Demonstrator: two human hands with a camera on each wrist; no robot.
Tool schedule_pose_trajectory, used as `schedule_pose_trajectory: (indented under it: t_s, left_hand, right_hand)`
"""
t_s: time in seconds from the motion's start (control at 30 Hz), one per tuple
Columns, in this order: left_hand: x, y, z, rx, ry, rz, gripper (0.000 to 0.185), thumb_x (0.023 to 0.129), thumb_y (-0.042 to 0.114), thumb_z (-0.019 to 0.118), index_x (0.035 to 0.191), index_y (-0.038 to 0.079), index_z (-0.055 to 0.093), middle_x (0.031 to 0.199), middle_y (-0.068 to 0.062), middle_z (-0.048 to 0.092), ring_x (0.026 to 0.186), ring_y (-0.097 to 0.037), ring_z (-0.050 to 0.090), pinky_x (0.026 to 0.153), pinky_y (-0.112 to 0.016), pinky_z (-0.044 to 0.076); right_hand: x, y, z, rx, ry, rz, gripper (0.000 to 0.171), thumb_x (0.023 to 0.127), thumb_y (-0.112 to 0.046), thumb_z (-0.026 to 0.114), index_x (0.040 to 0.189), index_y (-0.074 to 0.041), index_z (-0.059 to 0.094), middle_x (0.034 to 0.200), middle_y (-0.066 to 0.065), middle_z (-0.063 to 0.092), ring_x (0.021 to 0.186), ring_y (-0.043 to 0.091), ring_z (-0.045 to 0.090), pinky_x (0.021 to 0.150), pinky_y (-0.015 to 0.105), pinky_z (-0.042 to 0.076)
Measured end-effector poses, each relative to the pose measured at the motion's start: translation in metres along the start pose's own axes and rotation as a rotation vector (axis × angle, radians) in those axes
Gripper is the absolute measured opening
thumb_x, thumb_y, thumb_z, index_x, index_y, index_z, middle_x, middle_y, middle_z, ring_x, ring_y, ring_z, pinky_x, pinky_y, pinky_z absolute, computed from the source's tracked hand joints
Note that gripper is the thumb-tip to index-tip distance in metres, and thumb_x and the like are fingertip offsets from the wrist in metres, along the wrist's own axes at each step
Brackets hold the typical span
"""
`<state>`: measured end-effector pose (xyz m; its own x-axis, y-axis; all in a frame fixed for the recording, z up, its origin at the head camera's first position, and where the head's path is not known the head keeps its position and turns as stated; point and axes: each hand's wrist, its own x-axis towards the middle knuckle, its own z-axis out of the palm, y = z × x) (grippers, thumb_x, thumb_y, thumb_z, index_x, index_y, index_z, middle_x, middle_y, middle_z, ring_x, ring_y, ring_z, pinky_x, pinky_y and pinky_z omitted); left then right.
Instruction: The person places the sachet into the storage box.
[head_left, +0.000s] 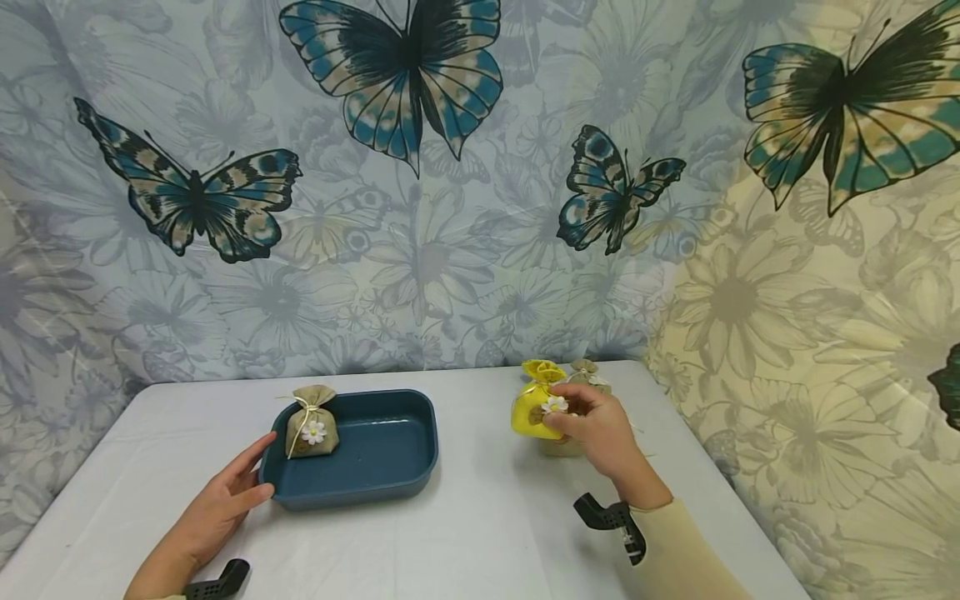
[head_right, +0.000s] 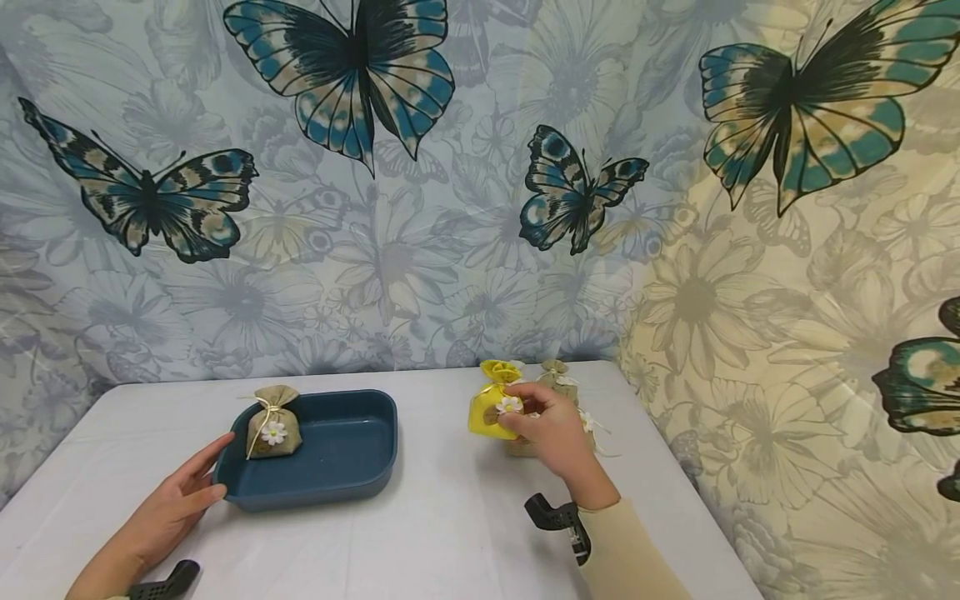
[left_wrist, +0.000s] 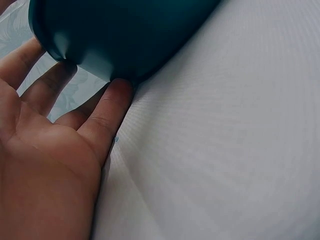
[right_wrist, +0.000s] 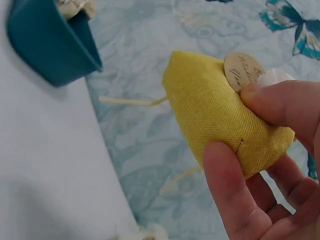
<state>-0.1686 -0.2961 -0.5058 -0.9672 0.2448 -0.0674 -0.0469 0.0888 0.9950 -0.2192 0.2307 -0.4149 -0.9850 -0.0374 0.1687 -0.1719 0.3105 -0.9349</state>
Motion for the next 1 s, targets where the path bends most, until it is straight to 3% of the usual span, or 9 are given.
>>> schedule_pose_trajectory:
  t_s: [0.1,0.23,0.4,0.5,0.63,0.73,0.87,0.97,1.0]
  left_hand:
    - [0.000,-0.001,-0.001,0.002,-0.001,0.005,0.075,0.103,0.008,0.056,0.162,0.013,0.009,0.162,-0.023,-0.014,0.143,-0.052,-0.009,0.111,-0.037,0.025]
    - [0.000,-0.002,-0.002,-0.002,-0.003,0.021,0.075,0.103,0.008,0.056,0.161,0.011,0.009,0.161,-0.024,-0.014,0.142,-0.054,-0.008,0.089,-0.009,0.035]
    - [0.000,-0.003,-0.001,-0.002,-0.001,0.018,0.075,0.102,0.007,0.056,0.161,0.011,0.010,0.161,-0.024,-0.013,0.142,-0.054,-0.008,0.094,-0.013,0.035]
    - [0.001,-0.002,-0.001,-0.002,0.006,0.002,0.076,0.102,0.008,0.056,0.161,0.012,0.009,0.162,-0.023,-0.013,0.143,-0.052,-0.009,0.111,-0.036,0.026]
    - [0.001,0.000,0.001,-0.013,0.014,-0.014,0.077,0.102,0.009,0.058,0.161,0.012,0.009,0.162,-0.022,-0.014,0.143,-0.050,-0.011,0.108,-0.063,0.006]
    - [0.001,0.000,0.001,-0.005,0.016,-0.014,0.077,0.102,0.009,0.058,0.161,0.012,0.009,0.162,-0.022,-0.013,0.143,-0.051,-0.010,0.108,-0.060,0.008]
    - [0.001,0.000,0.001,0.015,0.017,-0.005,0.076,0.102,0.009,0.058,0.161,0.012,0.010,0.162,-0.022,-0.012,0.144,-0.050,-0.008,0.108,-0.031,0.027]
    - [0.000,0.001,0.001,0.021,0.019,-0.004,0.076,0.102,0.010,0.058,0.161,0.012,0.010,0.162,-0.022,-0.011,0.144,-0.049,-0.008,0.106,-0.029,0.027]
    - [0.000,0.001,0.001,0.022,0.021,-0.004,0.076,0.102,0.010,0.058,0.161,0.012,0.011,0.162,-0.022,-0.011,0.144,-0.049,-0.008,0.108,-0.035,0.024]
  right_hand:
    - [0.008,-0.015,0.009,0.015,0.002,-0.009,0.042,0.080,-0.017,0.085,0.118,-0.007,0.070,0.091,0.017,0.057,0.073,0.028,0.056,0.063,0.048,0.059]
    - [0.021,-0.034,0.024,0.054,0.003,-0.012,0.041,0.081,-0.015,0.083,0.119,-0.008,0.069,0.094,0.018,0.055,0.077,0.028,0.056,0.067,0.047,0.060]
    - [0.038,-0.053,0.047,0.136,-0.035,-0.031,0.040,0.082,-0.011,0.081,0.119,-0.008,0.069,0.101,0.019,0.056,0.084,0.031,0.059,0.067,0.044,0.060]
    - [0.045,-0.062,0.064,0.192,-0.099,-0.059,0.040,0.083,-0.009,0.080,0.121,-0.007,0.068,0.102,0.020,0.059,0.085,0.032,0.062,0.068,0.044,0.060]
    - [0.050,-0.069,0.091,0.210,-0.183,-0.077,0.039,0.084,-0.008,0.079,0.121,-0.007,0.068,0.105,0.019,0.058,0.088,0.031,0.063,0.067,0.043,0.060]
    - [0.053,-0.072,0.116,0.180,-0.223,-0.075,0.036,0.083,-0.007,0.079,0.118,-0.008,0.069,0.107,0.015,0.059,0.088,0.029,0.064,0.064,0.040,0.060]
    - [0.054,-0.073,0.148,0.137,-0.269,-0.040,0.032,0.083,-0.006,0.080,0.114,-0.009,0.070,0.107,0.009,0.061,0.086,0.025,0.065,0.062,0.038,0.060]
    - [0.053,-0.073,0.170,0.114,-0.294,0.009,0.031,0.083,-0.006,0.081,0.112,-0.011,0.071,0.105,0.007,0.060,0.085,0.023,0.065,0.062,0.037,0.060]
    - [0.053,-0.071,0.177,0.109,-0.302,0.027,0.030,0.083,-0.006,0.081,0.111,-0.011,0.071,0.104,0.006,0.060,0.085,0.022,0.064,0.062,0.037,0.060]
